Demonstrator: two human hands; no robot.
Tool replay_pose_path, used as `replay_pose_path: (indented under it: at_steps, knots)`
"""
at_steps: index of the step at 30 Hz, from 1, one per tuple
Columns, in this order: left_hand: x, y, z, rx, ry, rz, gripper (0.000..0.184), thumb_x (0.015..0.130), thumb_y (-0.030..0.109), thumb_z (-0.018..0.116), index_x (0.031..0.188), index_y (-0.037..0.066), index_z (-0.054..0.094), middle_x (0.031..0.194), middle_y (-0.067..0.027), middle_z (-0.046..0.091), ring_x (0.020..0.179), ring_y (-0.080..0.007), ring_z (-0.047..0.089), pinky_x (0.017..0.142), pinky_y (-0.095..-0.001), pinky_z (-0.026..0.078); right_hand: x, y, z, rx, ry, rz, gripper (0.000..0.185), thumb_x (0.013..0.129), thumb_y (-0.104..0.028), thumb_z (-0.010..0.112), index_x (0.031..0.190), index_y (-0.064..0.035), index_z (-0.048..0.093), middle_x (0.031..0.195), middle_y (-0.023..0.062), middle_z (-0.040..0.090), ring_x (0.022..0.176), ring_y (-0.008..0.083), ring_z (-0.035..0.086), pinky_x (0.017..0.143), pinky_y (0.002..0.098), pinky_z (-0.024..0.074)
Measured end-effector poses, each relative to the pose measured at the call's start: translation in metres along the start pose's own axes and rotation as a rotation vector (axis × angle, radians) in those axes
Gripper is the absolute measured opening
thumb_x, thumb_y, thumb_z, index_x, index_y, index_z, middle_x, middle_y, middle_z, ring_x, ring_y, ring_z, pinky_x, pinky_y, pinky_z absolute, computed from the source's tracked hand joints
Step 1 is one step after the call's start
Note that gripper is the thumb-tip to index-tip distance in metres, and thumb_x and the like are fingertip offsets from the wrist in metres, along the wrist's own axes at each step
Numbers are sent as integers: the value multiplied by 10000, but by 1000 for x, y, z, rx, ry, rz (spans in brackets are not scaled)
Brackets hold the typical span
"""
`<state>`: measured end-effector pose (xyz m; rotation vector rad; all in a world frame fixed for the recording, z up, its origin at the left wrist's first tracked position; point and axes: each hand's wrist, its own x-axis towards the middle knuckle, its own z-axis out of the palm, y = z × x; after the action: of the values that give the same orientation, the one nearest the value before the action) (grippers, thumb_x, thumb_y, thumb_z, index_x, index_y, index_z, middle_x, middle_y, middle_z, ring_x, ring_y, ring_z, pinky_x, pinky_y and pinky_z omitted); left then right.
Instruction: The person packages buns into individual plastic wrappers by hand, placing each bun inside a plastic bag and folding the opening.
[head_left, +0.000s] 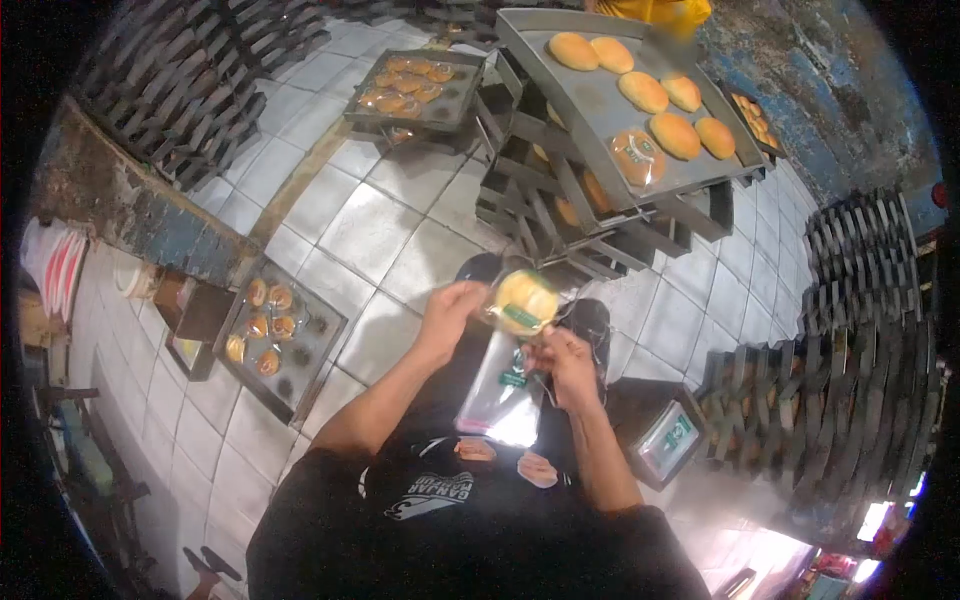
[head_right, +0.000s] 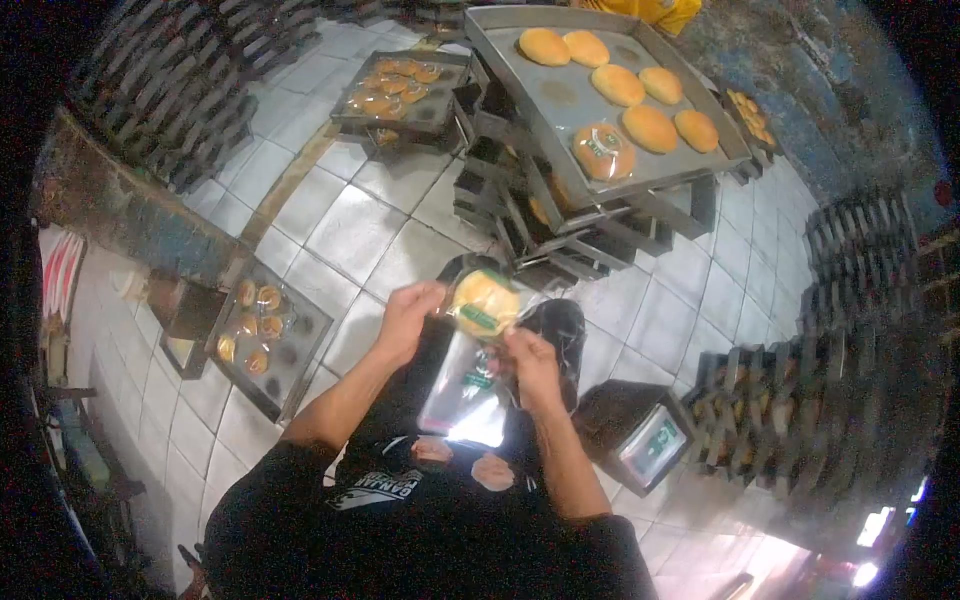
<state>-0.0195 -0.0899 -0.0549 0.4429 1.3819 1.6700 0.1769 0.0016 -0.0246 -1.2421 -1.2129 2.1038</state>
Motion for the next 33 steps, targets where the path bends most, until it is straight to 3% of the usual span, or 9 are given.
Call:
replay_pose_path:
  at_steps: [2,6,10,14,19,23,26,27,33]
  knots:
    - [12,15,17,-121,-49,-1,186,1022,152,616,1010,-10,707,900,-3,674,837,-103,579,820,-264,464,-10,-25,7,164,39,-43,241,1044,-222,615,925,-26,689,794,-12,613,692,74,562,601,245,456]
    - [30,56,61,-568,-196,139,235,1016,168,633,1185,10,676,1096,-42,712,985,-124,657,918,-297,515,-21,-136,10,-417,342,-872,177,1006,-135,650,1063,28,691,918,78,685,824,186,672,751,285,523]
    - [11,28,54,228,-253,243,398,1005,205,657,1362,45,584,1278,-77,668,1099,-156,639,985,-339,508,19,-210,-1,-1052,551,-1354,328,961,-136,693,1264,-17,647,946,149,694,817,274,690,743,354,537]
    - [-38,8,25,1067,-202,825,472,898,282,744,1319,91,646,1423,-230,564,1388,-411,471,1118,-484,435,-6,-177,14,-1102,248,-976,396,943,-170,717,1311,-60,618,1093,190,716,928,329,729,817,417,573]
    - [-51,7,-3,1111,-336,960,300,855,182,767,1145,108,766,1516,-222,506,1467,-418,394,1158,-525,397,-24,-39,-3,-1132,-208,-975,367,877,-192,766,1188,-22,670,1070,179,714,1030,369,686,1050,457,481]
    - [-64,10,20,714,-400,632,474,884,153,761,1354,156,697,1574,-199,460,1524,-346,343,1192,-417,372,-50,-54,-35,-1437,-255,-759,170,877,-109,730,1025,-35,688,906,133,653,881,349,663,951,447,518]
    - [-40,22,19,583,-691,4,343,958,132,705,1276,1,700,1046,-159,773,1000,-218,751,858,-323,593,-58,-154,-24,-1178,-425,-691,151,892,-137,758,1019,-68,715,942,142,683,909,310,684,805,394,551]
    - [-42,42,30,381,-606,61,227,993,134,675,1125,-44,729,830,-93,772,751,-153,739,710,-300,595,-47,-192,-23,-1189,-396,-754,273,885,-137,788,1126,-36,710,1051,131,723,971,285,695,868,369,564]
    - [-3,21,30,-112,-291,-89,213,1037,171,616,1006,-19,708,861,-131,755,767,-190,739,695,-308,600,176,-343,-89,-1109,102,-935,357,1030,-337,617,1104,-3,721,982,129,718,879,232,703,789,387,540]
